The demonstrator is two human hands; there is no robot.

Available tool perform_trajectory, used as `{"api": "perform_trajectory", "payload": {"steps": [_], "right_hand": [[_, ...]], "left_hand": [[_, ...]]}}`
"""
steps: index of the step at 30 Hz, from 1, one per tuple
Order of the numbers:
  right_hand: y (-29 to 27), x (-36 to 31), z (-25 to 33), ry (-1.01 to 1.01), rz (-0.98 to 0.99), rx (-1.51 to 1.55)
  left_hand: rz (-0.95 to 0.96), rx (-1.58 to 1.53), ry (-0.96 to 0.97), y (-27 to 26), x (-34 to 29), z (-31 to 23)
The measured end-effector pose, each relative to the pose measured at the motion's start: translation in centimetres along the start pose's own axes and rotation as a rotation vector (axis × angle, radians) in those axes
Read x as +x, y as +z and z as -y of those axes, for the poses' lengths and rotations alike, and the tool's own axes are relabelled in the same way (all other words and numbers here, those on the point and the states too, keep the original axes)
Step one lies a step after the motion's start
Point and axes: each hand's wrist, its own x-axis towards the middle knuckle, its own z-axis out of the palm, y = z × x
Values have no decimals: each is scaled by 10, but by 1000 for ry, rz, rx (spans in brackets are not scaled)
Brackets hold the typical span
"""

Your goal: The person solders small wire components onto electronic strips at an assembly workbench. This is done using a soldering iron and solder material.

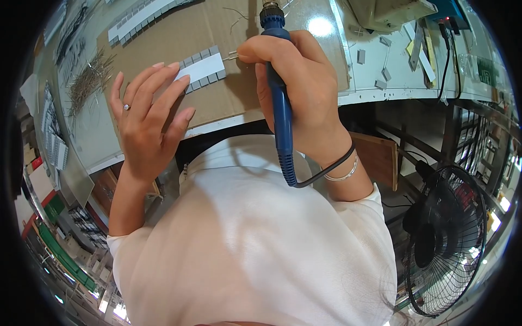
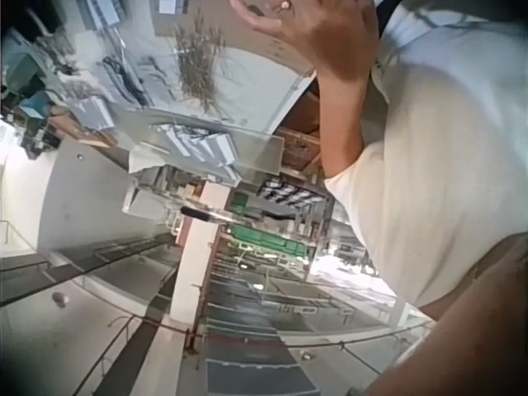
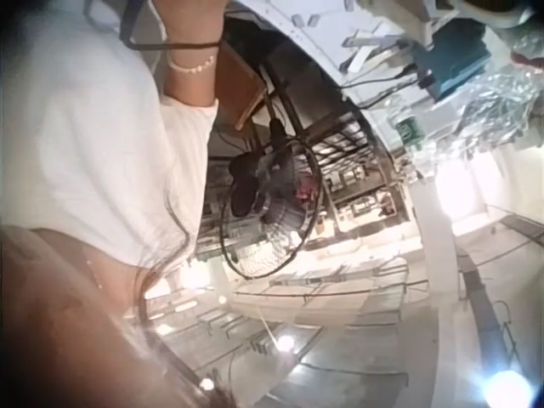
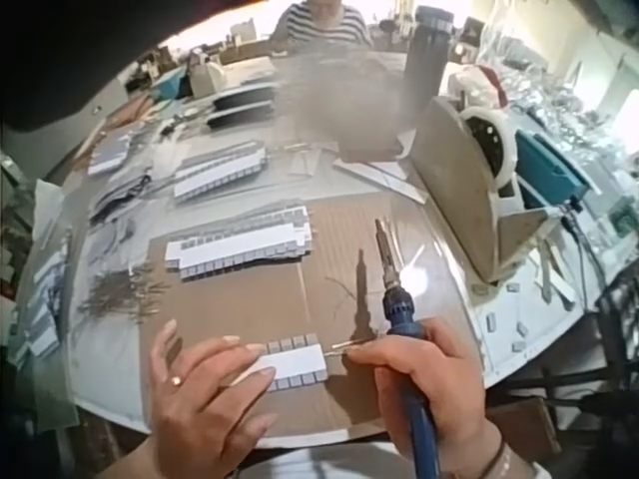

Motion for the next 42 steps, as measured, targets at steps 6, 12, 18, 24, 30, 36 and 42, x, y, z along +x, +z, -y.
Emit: {"api": "perform_trajectory", "payload": {"steps": [6, 12, 18, 24, 30, 36, 42], "right_hand": [[-8, 0, 1, -70, -32, -23], [-45, -4, 32, 154, -6, -134], [-69, -5, 29, 125, -60, -151], [-56, -4, 54, 420, -208, 112], [-63, -5, 52, 461, -55, 371], [-61, -4, 54, 484, -42, 384], [-61, -4, 53, 500, -31, 388]], "left_hand": [[11, 7, 5, 1, -1, -1], [26, -11, 2, 1, -6, -3], [29, 5, 10, 3, -8, -1], [45, 25, 16, 1, -6, -3], [9, 25, 30, 7, -8, -1], [2, 21, 40, 9, -8, 1], [-6, 31, 46, 8, -10, -1]]}}
